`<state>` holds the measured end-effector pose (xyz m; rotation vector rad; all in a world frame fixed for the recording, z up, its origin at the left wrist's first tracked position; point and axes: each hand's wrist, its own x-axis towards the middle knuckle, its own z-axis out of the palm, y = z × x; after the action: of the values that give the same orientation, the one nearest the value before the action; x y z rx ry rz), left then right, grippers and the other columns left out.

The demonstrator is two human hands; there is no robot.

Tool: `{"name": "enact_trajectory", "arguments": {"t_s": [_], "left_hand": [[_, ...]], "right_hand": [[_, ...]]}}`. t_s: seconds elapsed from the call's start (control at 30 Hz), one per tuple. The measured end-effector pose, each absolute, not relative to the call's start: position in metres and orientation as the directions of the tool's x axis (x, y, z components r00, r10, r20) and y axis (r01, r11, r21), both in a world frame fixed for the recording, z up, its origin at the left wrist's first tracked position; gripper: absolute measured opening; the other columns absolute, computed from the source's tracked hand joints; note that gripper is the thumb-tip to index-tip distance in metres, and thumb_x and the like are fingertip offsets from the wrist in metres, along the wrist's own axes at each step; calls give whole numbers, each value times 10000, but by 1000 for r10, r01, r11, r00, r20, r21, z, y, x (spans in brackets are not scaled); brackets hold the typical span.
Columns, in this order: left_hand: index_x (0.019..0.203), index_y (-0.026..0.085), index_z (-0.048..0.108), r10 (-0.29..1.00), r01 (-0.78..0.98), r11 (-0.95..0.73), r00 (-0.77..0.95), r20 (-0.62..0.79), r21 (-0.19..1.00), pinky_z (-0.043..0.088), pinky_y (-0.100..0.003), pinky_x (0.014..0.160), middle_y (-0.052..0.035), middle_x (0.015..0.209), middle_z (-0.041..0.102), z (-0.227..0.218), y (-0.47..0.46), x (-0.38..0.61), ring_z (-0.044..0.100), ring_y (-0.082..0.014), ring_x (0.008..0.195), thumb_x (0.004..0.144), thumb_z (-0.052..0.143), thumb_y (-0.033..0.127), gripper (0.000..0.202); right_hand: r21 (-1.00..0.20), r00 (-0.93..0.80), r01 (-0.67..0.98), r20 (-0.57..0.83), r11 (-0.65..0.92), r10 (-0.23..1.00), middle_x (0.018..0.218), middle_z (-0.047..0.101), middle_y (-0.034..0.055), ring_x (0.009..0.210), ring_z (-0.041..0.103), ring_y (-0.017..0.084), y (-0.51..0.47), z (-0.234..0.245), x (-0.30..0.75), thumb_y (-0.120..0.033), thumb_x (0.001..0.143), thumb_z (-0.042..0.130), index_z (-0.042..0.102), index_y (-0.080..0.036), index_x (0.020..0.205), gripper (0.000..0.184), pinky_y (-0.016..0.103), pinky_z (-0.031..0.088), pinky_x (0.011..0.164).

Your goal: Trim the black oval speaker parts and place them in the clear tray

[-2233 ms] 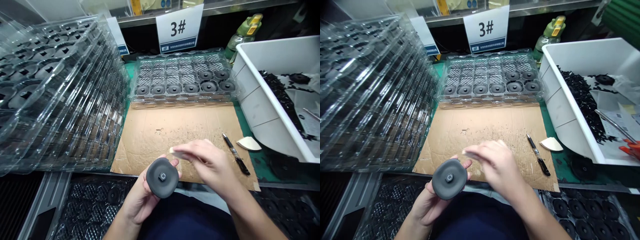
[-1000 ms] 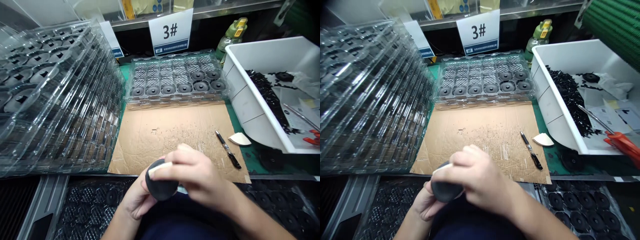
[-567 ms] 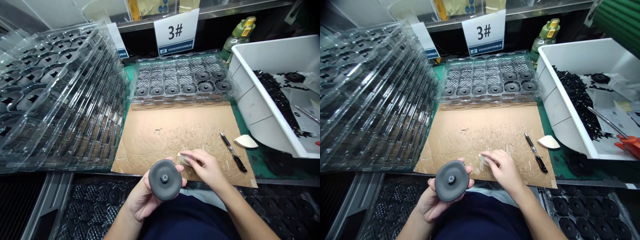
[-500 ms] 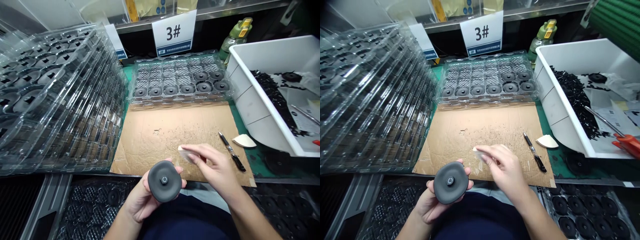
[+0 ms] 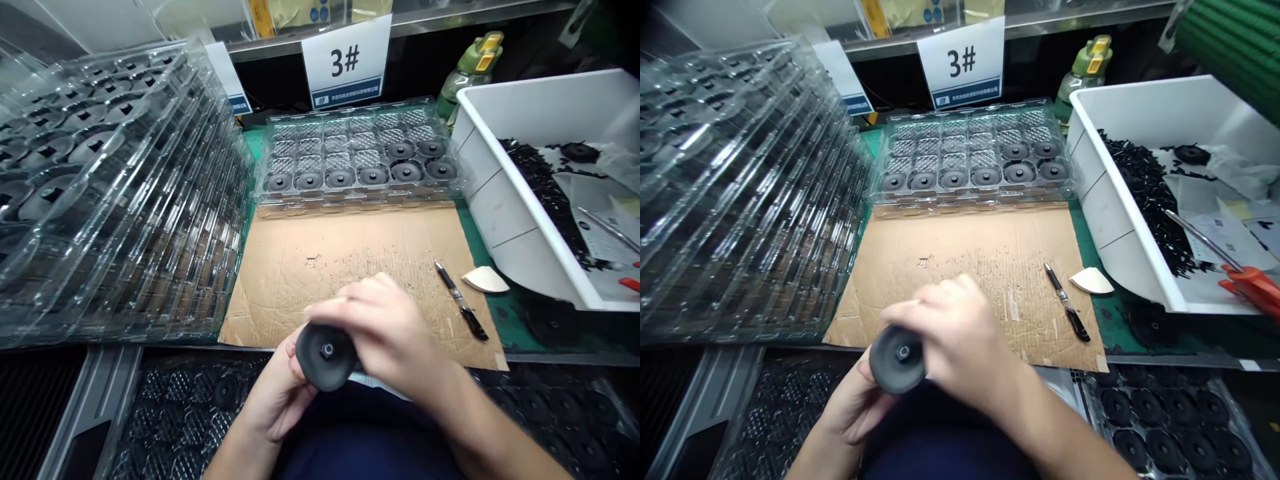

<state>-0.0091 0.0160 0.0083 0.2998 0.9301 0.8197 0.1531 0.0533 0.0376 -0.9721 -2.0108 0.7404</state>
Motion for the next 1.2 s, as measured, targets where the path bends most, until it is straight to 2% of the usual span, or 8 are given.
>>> {"name": "enact_trajectory", "arguments": {"t_s": [0.13,0.33,0.6,0.73,0.9,1.0,1.1,1.2], "left_hand": [[1060,265,671,752,-634,629,348,-560,451,539,-274,824,-49,1173,660,9,17,-16,666,-227,958,577,803,364,510],[1083,241,662,764,-698,606,375,-525,382,553,-276,808,-82,1233,625,9,17,-18,647,-261,1018,567,789,401,555],[1077,238,649,798,-681,564,303,-521,467,503,-260,889,-55,1128,674,11,15,-5,624,-193,1023,643,773,315,458],[1114,247,634,788,-657,569,263,-557,494,510,-226,845,-47,1114,681,6,15,-3,635,-184,999,609,803,245,533],[1067,280,665,790,-665,576,304,-532,475,465,-236,926,-12,1095,692,9,16,-7,620,-173,1033,557,826,303,535],[994,244,700,785,-637,607,384,-486,476,484,-216,880,-17,1026,718,16,19,-9,646,-164,961,470,847,330,550],[982,224,710,755,-609,651,457,-470,453,495,-192,838,-24,991,732,19,23,-8,663,-147,906,458,847,345,555],[974,228,718,730,-599,680,495,-472,423,482,-171,838,-11,956,739,21,25,-5,663,-130,887,495,842,354,510]], "right_hand": [[-850,-298,485,57,203,953,899,693,17,812,584,161,48,-9,174,-140,894,481,676,-233,993,238,290,418,703],[-846,-343,514,-48,144,938,775,690,19,719,609,168,25,-47,178,-123,868,510,697,-210,912,210,294,479,657],[-834,-293,326,359,445,886,929,660,78,821,609,172,35,52,147,-118,904,440,593,-135,1110,258,281,510,727],[-845,-527,389,122,366,841,784,625,60,674,588,165,39,60,131,-114,899,412,659,-132,891,248,274,506,607],[-846,-417,281,318,454,851,856,642,84,777,604,170,38,58,136,-95,897,422,637,-78,1049,263,275,510,722],[-891,-540,279,164,359,826,831,645,14,720,606,105,28,63,154,-88,881,487,650,-162,993,211,176,496,666],[-758,-442,532,131,377,887,725,613,16,614,573,129,23,66,168,-112,889,474,645,-167,1023,224,231,473,555],[-587,-440,557,392,588,808,690,614,51,594,531,158,31,63,168,-144,938,392,651,-121,1038,279,290,444,549]]}}
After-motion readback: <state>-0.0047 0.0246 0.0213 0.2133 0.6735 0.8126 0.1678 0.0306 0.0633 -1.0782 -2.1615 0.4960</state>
